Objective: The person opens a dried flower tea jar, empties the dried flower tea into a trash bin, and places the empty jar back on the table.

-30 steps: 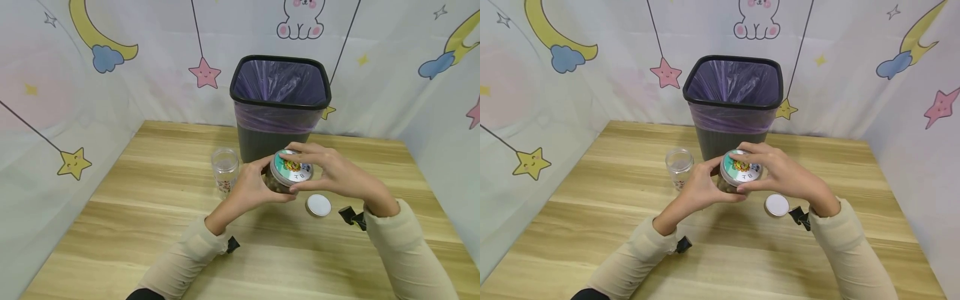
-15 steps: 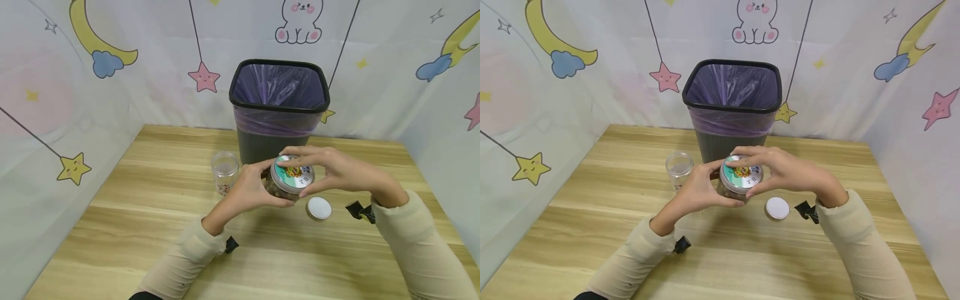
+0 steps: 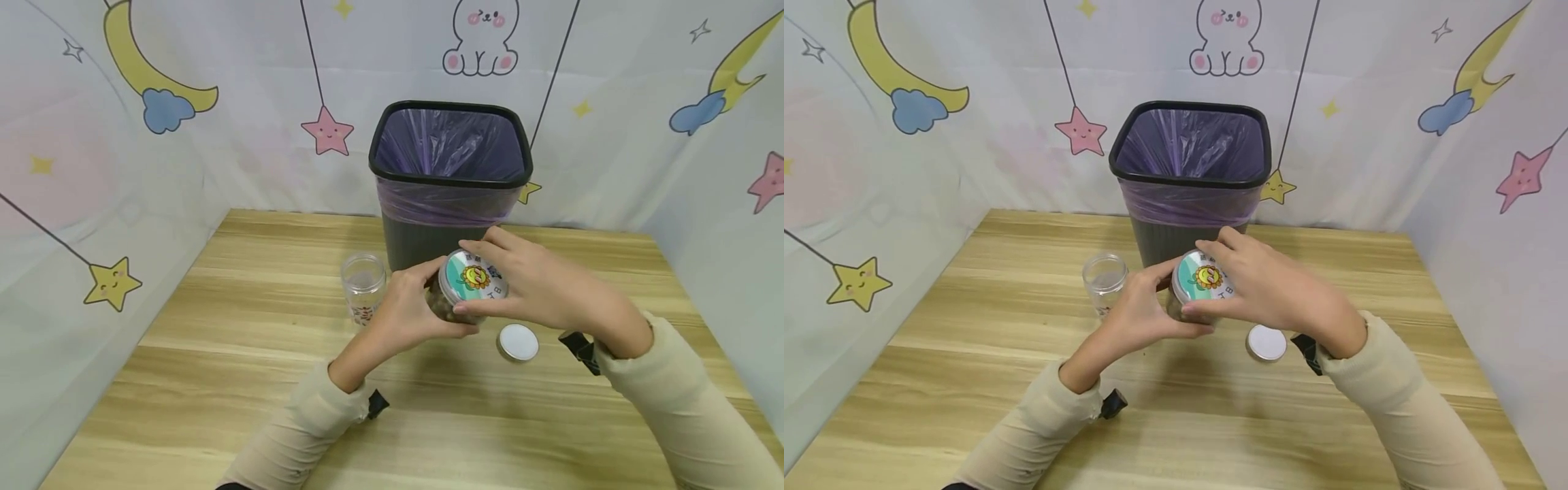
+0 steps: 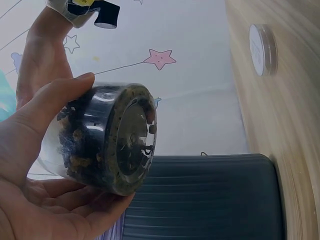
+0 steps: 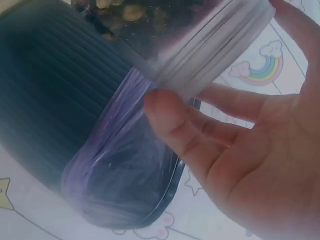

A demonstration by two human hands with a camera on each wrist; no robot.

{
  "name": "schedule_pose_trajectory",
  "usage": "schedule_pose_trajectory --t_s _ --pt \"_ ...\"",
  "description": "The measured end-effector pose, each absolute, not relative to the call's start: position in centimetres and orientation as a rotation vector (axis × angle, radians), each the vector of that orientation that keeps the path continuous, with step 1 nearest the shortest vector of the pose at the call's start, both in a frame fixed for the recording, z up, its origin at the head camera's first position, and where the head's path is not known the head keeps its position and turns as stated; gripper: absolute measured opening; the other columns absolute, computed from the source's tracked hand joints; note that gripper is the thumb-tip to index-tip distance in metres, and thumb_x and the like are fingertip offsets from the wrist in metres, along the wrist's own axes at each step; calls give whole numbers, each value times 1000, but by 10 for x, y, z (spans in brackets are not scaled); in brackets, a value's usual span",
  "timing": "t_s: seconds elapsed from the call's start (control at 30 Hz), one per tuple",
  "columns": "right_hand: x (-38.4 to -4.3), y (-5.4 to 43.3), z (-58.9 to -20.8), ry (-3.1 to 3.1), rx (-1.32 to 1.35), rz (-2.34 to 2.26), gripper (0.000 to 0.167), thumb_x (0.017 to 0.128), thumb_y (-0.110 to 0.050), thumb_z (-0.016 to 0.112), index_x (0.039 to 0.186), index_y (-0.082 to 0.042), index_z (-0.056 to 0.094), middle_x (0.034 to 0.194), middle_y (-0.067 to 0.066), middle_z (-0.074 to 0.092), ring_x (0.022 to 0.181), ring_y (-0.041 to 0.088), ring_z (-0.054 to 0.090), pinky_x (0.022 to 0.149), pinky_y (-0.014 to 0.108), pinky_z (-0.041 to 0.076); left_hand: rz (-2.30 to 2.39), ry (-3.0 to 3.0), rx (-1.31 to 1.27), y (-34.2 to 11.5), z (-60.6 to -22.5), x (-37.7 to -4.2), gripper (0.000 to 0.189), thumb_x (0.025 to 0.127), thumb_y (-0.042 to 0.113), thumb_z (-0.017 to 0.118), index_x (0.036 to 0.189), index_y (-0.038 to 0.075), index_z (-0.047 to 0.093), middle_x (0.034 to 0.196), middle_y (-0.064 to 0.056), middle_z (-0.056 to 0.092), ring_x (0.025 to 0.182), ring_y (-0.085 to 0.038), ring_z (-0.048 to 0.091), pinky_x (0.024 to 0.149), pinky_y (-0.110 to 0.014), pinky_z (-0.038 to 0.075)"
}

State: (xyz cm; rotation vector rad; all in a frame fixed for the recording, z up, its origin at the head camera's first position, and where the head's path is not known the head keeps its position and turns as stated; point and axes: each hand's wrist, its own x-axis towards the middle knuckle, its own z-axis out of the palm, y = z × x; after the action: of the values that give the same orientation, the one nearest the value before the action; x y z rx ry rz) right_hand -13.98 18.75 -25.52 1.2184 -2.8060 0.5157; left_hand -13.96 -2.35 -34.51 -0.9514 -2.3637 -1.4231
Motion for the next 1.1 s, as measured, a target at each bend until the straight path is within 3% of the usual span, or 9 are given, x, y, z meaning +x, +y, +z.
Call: schedule_pose_trajectory --t_s 0.13,0.4,0.77,1.1 --pt "-144 184 -255 -2772 1254 506 71 82 -52 78 131 -5 58 104 3 52 79 13 51 67 28 49 -1394 -2385 -937 -25 -343 -138 74 62 30 97 126 13 63 108 6 68 97 -3 62 82 -23 52" --pt "-156 185 -256 -2726 1366 528 62 77 -49 83 120 -8 65 97 -1 55 81 12 51 67 28 50 -1311 -2449 -884 -25 -346 -137 70 62 34 96 121 13 64 102 6 69 92 -4 62 79 -23 52" --pt "-164 187 -253 -2659 1588 587 66 73 -36 88 129 -10 64 104 -1 56 84 11 53 67 27 52 -1300 -2507 -849 -28 -345 -137 85 61 35 97 134 8 60 105 1 70 92 -8 63 80 -25 53" --pt "-163 189 -245 -2680 1731 609 74 64 -17 89 132 -12 63 118 -3 54 104 14 52 86 37 51 -1344 -2563 -869 -29 -345 -135 90 61 34 97 138 9 58 108 0 70 94 -8 64 80 -24 53"
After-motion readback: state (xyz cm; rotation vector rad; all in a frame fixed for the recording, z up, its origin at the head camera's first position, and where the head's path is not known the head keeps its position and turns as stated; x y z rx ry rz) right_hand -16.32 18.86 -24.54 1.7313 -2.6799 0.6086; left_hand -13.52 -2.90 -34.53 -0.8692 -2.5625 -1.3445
